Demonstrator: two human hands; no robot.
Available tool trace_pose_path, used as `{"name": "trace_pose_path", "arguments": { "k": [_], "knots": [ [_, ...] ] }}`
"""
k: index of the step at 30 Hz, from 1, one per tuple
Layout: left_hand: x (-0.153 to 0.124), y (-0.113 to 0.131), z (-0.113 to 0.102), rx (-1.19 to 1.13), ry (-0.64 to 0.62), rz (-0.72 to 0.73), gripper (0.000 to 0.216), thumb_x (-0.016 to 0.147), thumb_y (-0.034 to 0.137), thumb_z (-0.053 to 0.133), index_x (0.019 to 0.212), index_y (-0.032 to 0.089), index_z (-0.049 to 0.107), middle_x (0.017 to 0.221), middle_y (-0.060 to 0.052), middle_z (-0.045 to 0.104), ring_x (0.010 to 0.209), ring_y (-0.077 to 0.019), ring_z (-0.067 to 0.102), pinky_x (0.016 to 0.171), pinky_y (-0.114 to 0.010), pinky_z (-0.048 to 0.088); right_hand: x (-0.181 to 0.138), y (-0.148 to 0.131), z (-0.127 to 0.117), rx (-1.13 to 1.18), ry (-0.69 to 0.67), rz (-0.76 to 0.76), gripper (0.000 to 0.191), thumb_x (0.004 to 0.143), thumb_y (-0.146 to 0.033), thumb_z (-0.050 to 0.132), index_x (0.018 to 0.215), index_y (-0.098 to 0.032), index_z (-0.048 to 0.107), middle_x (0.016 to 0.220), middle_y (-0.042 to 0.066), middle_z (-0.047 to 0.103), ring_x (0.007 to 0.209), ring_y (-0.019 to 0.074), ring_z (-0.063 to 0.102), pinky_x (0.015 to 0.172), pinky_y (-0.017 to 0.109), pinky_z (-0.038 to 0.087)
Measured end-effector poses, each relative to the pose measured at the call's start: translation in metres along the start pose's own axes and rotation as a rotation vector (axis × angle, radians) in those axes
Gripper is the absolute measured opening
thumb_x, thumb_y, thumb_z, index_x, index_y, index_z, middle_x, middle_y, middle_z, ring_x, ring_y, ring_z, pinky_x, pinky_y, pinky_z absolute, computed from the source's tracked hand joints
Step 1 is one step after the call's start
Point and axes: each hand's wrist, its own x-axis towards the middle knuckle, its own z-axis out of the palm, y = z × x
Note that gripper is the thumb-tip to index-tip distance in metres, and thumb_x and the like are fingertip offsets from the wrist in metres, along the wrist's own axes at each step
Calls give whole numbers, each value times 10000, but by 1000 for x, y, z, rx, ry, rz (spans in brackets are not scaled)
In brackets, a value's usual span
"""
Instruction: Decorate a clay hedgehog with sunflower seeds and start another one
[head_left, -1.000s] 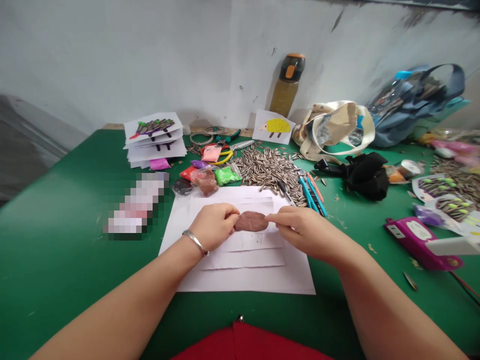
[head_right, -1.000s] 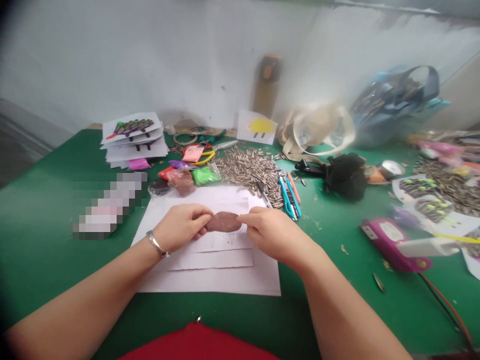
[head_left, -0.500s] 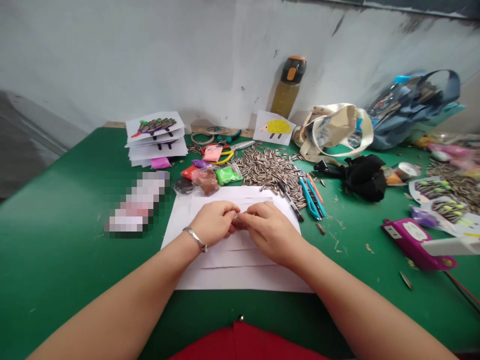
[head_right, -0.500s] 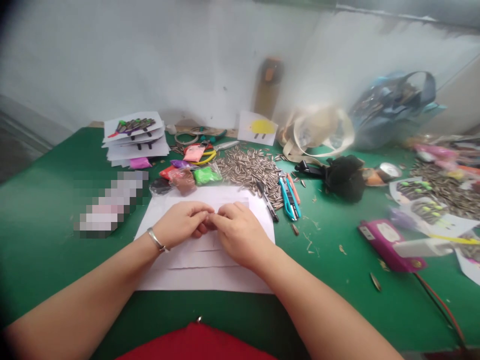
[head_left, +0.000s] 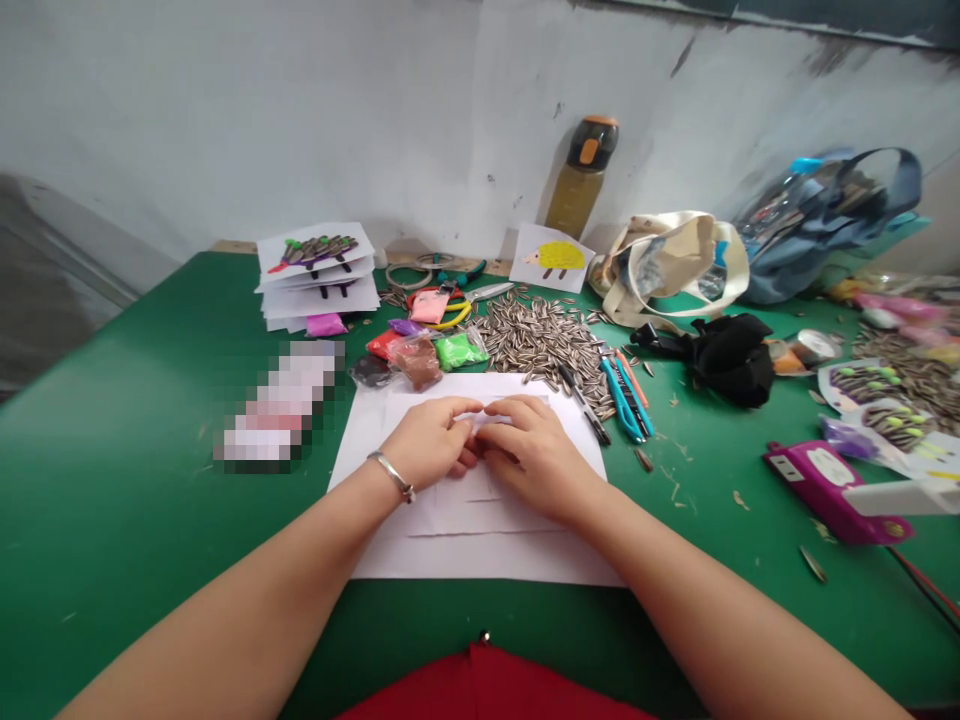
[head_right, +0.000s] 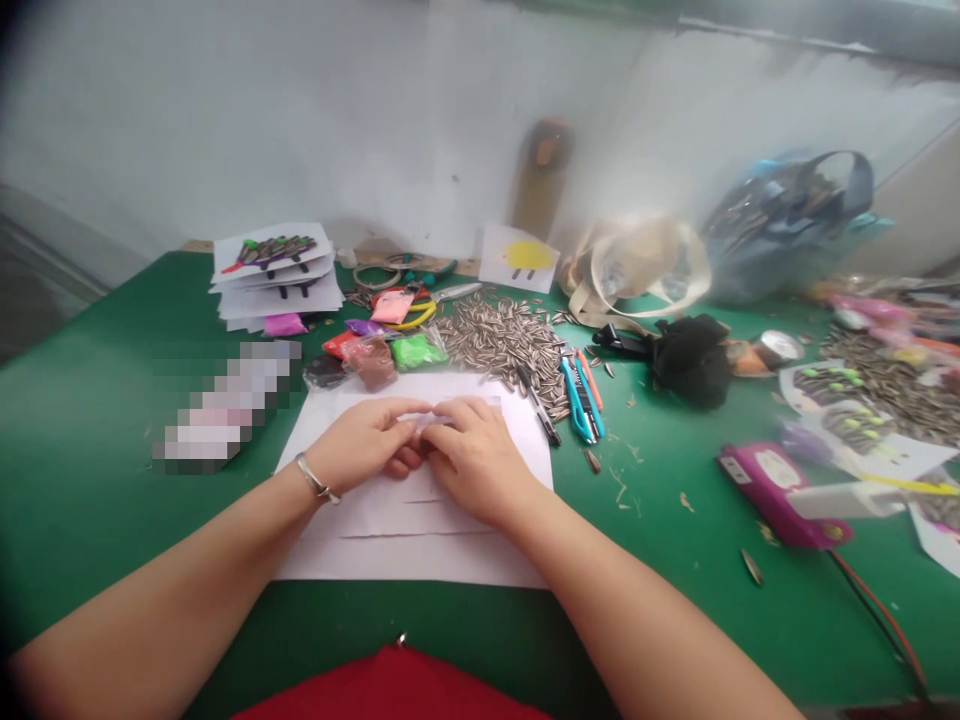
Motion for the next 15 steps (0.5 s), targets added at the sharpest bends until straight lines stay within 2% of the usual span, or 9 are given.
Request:
{"name": "trace_pose_path", "arguments": {
  "k": [3,7,12,15],
  "knots": [
    [-2,1,0,-3,8,6,395,913,142,451,1290,150,570,713,-44,679,597,-151,667,552,-281,580,0,-1,-1,4,9,17,324,823,-143,544,1113,-220,667,1275,106,581,1157,281,480,968,467,415],
    [-3,1,0,-2,0,5,413,923,139,434,1321,158,542,697,-43,678,588,-145,659,552,-274,573,1,3,3,9,24,-1,248,820,-130,520,950,-218,711,1261,98,590,1196,280,463,1005,473,398],
    [-1,0,1,12,2,21,422,926,168,453,1343,157,522,699,-46,683,598,-158,669,553,-287,575,2,7,10,2,39,45,342,820,-103,503,1074,-220,701,1343,111,549,1270,294,417,1045,510,360],
    [-1,2,1,-11,-7,12,430,923,160,456,1348,159,518,679,-40,681,579,-152,660,546,-280,570,3,7,11,14,35,40,243,837,-127,510,913,-218,722,1288,91,587,1264,290,420,1052,505,353]
  ]
}}
